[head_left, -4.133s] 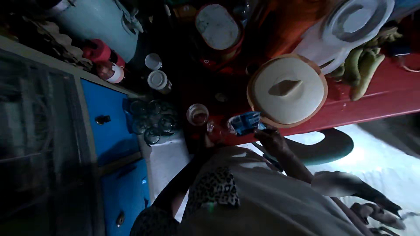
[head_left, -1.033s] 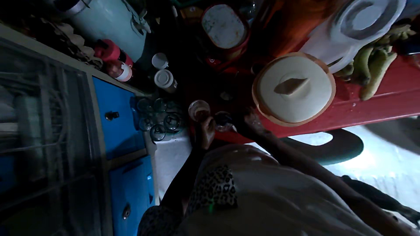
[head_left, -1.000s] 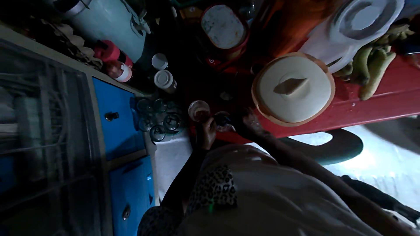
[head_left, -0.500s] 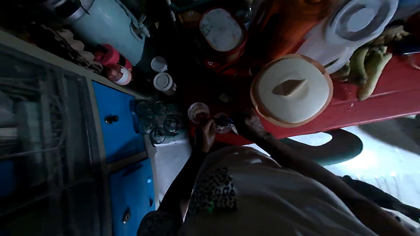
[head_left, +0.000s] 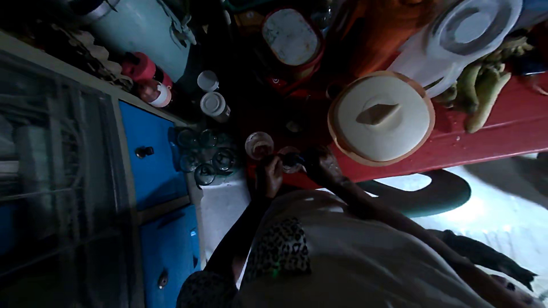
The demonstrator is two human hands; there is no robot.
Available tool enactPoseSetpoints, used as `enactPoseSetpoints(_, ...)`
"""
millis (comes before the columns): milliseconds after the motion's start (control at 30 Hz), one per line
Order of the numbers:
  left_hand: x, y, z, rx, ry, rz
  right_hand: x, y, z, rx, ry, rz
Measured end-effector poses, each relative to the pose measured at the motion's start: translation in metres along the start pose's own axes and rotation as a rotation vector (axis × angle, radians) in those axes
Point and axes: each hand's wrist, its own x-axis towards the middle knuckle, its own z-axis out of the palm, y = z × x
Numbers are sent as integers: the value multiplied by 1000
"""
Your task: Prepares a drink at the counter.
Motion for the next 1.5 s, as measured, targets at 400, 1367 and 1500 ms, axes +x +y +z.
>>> enactPoseSetpoints(400, -5, -2, -1, -7, 38, -4, -1, -6, -1, 65, 8, 46)
enactPoseSetpoints(1367, 11, 8, -13, 15, 1, -47, 3, 6, -14, 90, -27, 41)
enactPoseSetpoints(1500, 15, 8, -6, 0, -17, -15, 8, 0, -12, 99, -30, 68)
